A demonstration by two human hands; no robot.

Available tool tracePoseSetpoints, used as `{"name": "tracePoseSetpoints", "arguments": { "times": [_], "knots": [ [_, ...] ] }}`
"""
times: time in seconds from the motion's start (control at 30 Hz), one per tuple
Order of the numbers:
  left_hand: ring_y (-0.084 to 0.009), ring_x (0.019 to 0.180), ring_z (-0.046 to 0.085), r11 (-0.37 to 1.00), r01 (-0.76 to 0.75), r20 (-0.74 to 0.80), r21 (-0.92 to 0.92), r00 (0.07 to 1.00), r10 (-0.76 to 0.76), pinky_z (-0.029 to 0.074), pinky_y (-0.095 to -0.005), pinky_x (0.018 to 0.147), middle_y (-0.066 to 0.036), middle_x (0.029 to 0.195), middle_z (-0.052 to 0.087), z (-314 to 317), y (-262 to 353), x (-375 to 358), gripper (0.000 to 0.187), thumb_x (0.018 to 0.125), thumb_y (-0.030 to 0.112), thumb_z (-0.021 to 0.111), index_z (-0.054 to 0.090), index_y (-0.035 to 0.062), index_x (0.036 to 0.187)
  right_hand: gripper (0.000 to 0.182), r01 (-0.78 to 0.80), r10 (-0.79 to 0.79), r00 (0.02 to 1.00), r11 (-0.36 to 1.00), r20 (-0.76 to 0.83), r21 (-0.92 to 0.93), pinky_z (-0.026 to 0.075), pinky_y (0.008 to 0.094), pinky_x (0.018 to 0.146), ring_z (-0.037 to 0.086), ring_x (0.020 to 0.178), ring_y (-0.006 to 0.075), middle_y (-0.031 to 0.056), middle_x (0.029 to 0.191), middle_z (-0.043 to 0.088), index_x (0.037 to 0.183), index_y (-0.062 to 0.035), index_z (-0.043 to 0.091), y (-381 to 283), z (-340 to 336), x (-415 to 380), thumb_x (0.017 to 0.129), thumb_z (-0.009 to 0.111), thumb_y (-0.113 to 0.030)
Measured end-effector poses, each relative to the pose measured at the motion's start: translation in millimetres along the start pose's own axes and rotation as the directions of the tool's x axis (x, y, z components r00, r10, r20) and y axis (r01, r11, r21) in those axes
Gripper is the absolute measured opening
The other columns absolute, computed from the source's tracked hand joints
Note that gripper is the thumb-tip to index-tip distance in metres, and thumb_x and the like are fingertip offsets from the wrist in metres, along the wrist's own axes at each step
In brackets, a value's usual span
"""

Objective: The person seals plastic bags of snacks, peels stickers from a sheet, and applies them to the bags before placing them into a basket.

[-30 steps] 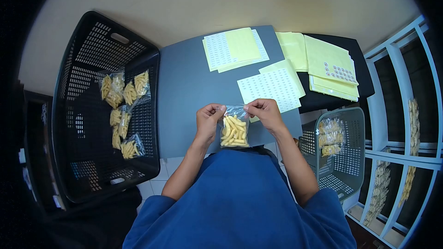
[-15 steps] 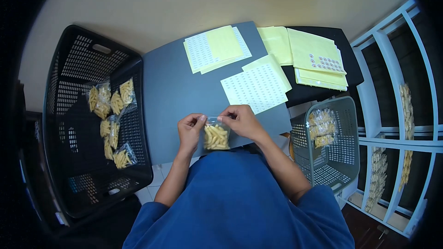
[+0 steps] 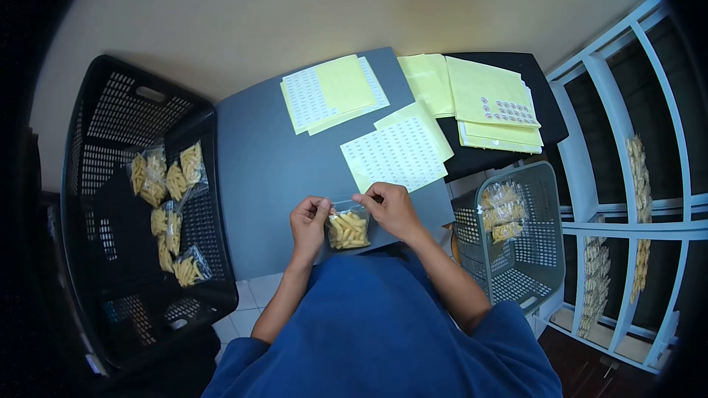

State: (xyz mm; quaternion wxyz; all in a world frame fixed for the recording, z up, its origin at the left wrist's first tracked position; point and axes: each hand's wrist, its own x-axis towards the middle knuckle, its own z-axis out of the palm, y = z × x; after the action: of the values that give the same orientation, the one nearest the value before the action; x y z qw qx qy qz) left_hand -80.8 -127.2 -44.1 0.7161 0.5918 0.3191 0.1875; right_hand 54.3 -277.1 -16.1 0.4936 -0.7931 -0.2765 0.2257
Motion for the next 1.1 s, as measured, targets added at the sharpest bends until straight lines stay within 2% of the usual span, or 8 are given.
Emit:
{"name": "tracePoseSetpoints", "arguments": {
  "times": [0.07, 0.17, 0.3, 0.47, 0.57, 0.9, 1.03, 1.1],
  "knots": [
    [-0.0071, 0.072, 0.060, 1.000, 0.007, -0.013, -0.018, 1.000, -0.007, 0.048, -0.0233, 0.068, -0.003, 0.078, 0.068, 2.3, -12.6, 5.3, 0.017, 0.101, 0.012, 0.064, 0.068, -0.0015, 0.091, 0.032, 0.076, -0.076, 0.996, 0.997, -0.042, 0.003, 0.040, 0.0244, 0.051, 0.052, 0.055, 0.0049, 0.0000, 0.059, 0.058, 0.073, -0.0002, 0.067, 17.2, -7.8, -1.0, 0.097, 0.072, -0.022],
    [-0.0067, 0.073, 0.060, 0.998, 0.044, -0.004, -0.036, 0.999, -0.044, 0.048, -0.0229, 0.069, -0.002, 0.079, 0.067, 4.6, -7.8, 7.8, 0.019, 0.102, 0.014, 0.064, 0.067, -0.0011, 0.092, 0.037, -0.102, 0.161, 0.957, 0.965, -0.242, 0.240, 0.040, 0.0265, 0.050, 0.051, 0.053, 0.0075, 0.0010, 0.059, 0.058, 0.075, 0.0001, 0.070, 49.0, -45.6, 7.1, 0.098, 0.070, -0.029],
    [-0.0066, 0.075, 0.061, 0.999, 0.052, 0.014, -0.018, 0.999, -0.051, 0.048, -0.0223, 0.070, -0.002, 0.082, 0.068, 13.2, -10.2, 12.2, 0.019, 0.103, 0.016, 0.064, 0.067, -0.0017, 0.097, 0.037, -0.155, 0.230, 0.855, 0.969, -0.465, 0.195, 0.042, 0.0245, 0.051, 0.053, 0.053, 0.0068, 0.0002, 0.062, 0.060, 0.083, 0.0002, 0.071, 105.7, -133.5, 32.5, 0.100, 0.066, -0.032],
    [-0.0080, 0.079, 0.063, 0.986, -0.025, 0.116, 0.162, 0.993, 0.007, 0.049, -0.0233, 0.072, -0.004, 0.084, 0.070, 47.1, -3.8, 9.9, 0.019, 0.102, 0.015, 0.065, 0.069, -0.0032, 0.102, 0.029, -0.280, 0.230, 0.747, 0.960, -0.624, 0.018, 0.047, 0.0271, 0.057, 0.059, 0.058, 0.0098, 0.0053, 0.073, 0.067, 0.094, 0.0013, 0.073, 173.5, -241.1, 71.8, 0.097, 0.069, -0.027],
    [-0.0107, 0.078, 0.064, 0.960, -0.062, 0.233, 0.272, 0.973, -0.003, 0.050, -0.0257, 0.073, -0.005, 0.084, 0.069, 71.8, 5.3, 6.4, 0.018, 0.102, 0.014, 0.064, 0.068, -0.0033, 0.103, 0.025, -0.253, 0.015, 0.720, 0.937, -0.693, -0.243, 0.052, 0.0302, 0.063, 0.064, 0.065, 0.0138, 0.0081, 0.079, 0.071, 0.100, 0.0010, 0.074, 223.3, -291.7, 89.9, 0.094, 0.070, -0.023],
    [-0.0127, 0.064, 0.053, 0.909, -0.037, 0.474, 0.415, 0.862, -0.181, 0.043, -0.0320, 0.062, -0.005, 0.066, 0.053, 219.9, 63.6, 66.6, 0.035, 0.106, 0.024, 0.049, 0.054, -0.0001, 0.081, 0.018, -0.223, 0.006, 0.728, 0.948, -0.685, -0.228, 0.055, 0.0340, 0.070, 0.067, 0.070, 0.0217, 0.0129, 0.096, 0.074, 0.102, -0.0012, 0.075, 233.1, -363.1, 124.5, 0.091, 0.071, -0.015],
    [-0.0261, 0.056, 0.058, 0.654, -0.264, 0.555, 0.709, 0.781, -0.286, 0.046, -0.0402, 0.058, -0.014, 0.060, 0.059, 297.1, 83.8, 114.2, 0.037, 0.099, 0.032, 0.059, 0.062, 0.0001, 0.079, 0.015, -0.213, -0.011, 0.812, 0.925, -0.583, -0.315, 0.054, 0.0360, 0.073, 0.068, 0.077, 0.0249, 0.0128, 0.095, 0.073, 0.100, -0.0007, 0.075, 235.4, -376.0, 135.3, 0.090, 0.071, -0.011],
    [-0.0297, 0.060, 0.063, 0.533, -0.499, 0.650, 0.683, 0.748, -0.133, 0.049, -0.0419, 0.060, -0.016, 0.061, 0.061, 330.5, 79.3, 134.6, 0.032, 0.094, 0.032, 0.064, 0.065, 0.0028, 0.082, 0.014, -0.226, 0.027, 0.858, 0.916, -0.513, -0.331, 0.054, 0.0369, 0.076, 0.069, 0.081, 0.0266, 0.0133, 0.095, 0.072, 0.099, -0.0005, 0.075, 237.2, -380.0, 146.8, 0.089, 0.072, -0.009]
  ]
}}
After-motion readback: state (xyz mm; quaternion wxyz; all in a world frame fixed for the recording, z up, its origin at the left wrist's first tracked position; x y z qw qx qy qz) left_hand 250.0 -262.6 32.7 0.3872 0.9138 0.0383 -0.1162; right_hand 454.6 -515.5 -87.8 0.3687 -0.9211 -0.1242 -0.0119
